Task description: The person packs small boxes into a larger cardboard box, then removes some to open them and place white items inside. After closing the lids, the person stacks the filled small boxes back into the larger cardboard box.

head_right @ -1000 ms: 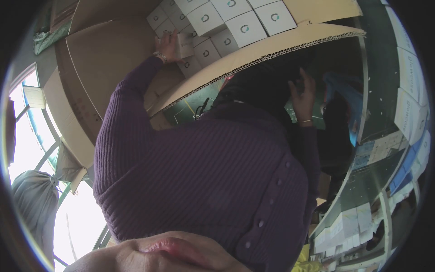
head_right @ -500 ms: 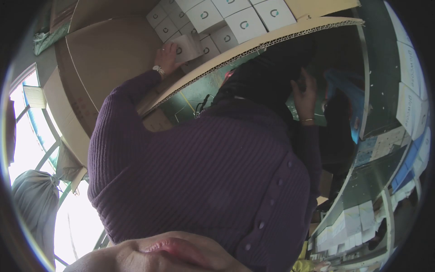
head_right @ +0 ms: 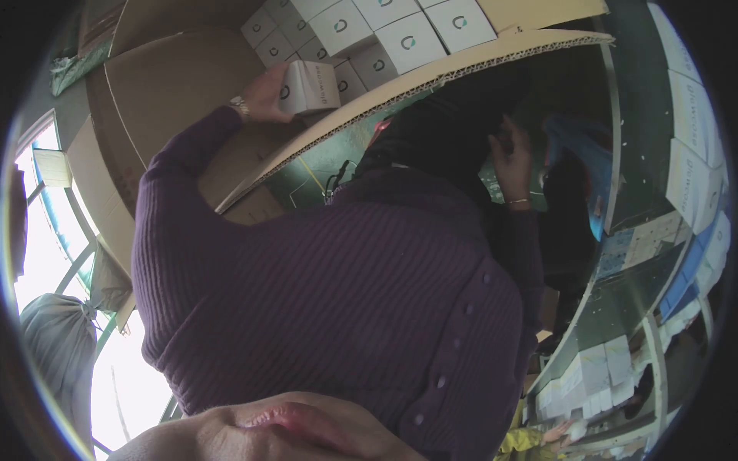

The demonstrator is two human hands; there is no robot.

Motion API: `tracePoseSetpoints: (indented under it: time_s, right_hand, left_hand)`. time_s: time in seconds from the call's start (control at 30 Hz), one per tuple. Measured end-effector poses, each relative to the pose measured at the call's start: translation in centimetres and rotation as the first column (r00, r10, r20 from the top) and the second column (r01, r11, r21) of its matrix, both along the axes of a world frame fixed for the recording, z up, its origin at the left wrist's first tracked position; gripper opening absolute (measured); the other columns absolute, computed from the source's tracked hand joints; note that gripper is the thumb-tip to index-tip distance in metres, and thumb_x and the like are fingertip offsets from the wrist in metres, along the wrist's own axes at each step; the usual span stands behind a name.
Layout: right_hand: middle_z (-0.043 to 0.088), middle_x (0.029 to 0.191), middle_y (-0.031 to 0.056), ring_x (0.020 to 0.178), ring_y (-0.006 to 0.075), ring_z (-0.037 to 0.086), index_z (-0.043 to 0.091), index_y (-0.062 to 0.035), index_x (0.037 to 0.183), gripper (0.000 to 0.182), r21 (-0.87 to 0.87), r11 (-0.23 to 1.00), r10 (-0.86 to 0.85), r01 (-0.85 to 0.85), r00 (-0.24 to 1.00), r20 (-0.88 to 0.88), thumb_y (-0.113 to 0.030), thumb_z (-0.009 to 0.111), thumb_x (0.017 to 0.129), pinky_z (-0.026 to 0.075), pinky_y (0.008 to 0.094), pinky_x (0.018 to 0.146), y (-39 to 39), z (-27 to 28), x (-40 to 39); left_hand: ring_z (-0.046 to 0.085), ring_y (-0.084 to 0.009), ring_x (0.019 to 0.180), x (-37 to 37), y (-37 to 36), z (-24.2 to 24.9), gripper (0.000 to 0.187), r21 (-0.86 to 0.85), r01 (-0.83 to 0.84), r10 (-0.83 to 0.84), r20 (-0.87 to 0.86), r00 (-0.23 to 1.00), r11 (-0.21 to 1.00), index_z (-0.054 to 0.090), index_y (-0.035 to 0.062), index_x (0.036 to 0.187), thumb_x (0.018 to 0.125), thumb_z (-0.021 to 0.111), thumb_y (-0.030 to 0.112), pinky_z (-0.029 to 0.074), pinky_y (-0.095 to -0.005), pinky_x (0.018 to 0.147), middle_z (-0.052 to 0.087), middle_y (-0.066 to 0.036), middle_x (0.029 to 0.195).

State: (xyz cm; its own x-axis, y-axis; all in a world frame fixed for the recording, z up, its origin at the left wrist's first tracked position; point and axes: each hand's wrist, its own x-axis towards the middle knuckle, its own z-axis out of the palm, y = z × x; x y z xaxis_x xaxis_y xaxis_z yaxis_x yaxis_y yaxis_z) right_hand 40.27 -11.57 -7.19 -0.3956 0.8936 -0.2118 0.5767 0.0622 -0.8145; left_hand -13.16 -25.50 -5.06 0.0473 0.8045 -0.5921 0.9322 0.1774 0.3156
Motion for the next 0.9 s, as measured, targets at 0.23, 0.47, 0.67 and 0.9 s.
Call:
tracePoseSetpoints:
  time_s: [0.23, 0.47, 0.67, 0.9]
  right_hand:
    - [0.067, 0.128, 0.0062, 0.113, 0.0184, 0.063, 0.062, -0.012, 0.135, 0.042, -0.008, 0.999, 0.037, -0.036, 0.997, 0.065, -0.023, 0.071, 0.095, 0.044, 0.0334, 0.105, 0.4, -2.3, 0.8]
    - [0.069, 0.119, 0.0083, 0.111, 0.0175, 0.064, 0.064, -0.0114, 0.132, 0.037, -0.05, 0.997, 0.06, -0.057, 0.997, 0.058, -0.021, 0.07, 0.096, 0.046, 0.0324, 0.103, 1.2, -1.4, -0.3]
    - [0.07, 0.111, 0.007, 0.104, 0.0144, 0.066, 0.065, -0.012, 0.13, 0.034, -0.001, 1.0, 0.025, -0.025, 0.999, 0.026, -0.018, 0.069, 0.096, 0.05, 0.0294, 0.095, 1.2, -1.5, 0.8]
    - [0.068, 0.119, 0.0057, 0.106, 0.0161, 0.066, 0.067, -0.0111, 0.127, 0.032, -0.021, 0.999, 0.026, -0.026, 1.0, -0.005, -0.015, 0.07, 0.095, 0.049, 0.0313, 0.097, 0.8, -3.5, 0.9]
  left_hand:
    - [0.052, -0.0297, 0.119, 2.7, 5.1, 7.3, 0.128, -0.15, -0.19, 0.183, -0.059, 0.981, 0.97, 0.021, 0.0006, 0.152, 0.065, 0.073, 0.08, 0.049, -0.0447, 0.094, 0.047, -0.016, 0.136]
    - [0.043, -0.0353, 0.14, 5.8, 12.9, 9.6, 0.137, -0.347, -0.019, -0.014, -0.093, 0.996, 0.938, 0.008, 0.0035, 0.159, 0.066, 0.07, 0.083, 0.042, -0.0469, 0.108, 0.036, -0.02, 0.158]
    - [0.056, -0.0354, 0.12, 5.1, 15.8, 10.0, 0.116, -0.53, -0.335, 0.352, -0.073, 0.933, 0.779, 0.023, 0.0114, 0.146, 0.067, 0.061, 0.087, 0.051, -0.0416, 0.096, 0.046, -0.012, 0.142]
    - [0.065, -0.0273, 0.099, 6.2, 14.4, 9.4, 0.088, -0.724, -0.655, 0.857, -0.181, 0.482, 0.215, 0.054, 0.0146, 0.12, 0.068, 0.064, 0.085, 0.056, -0.0394, 0.082, 0.062, -0.011, 0.113]
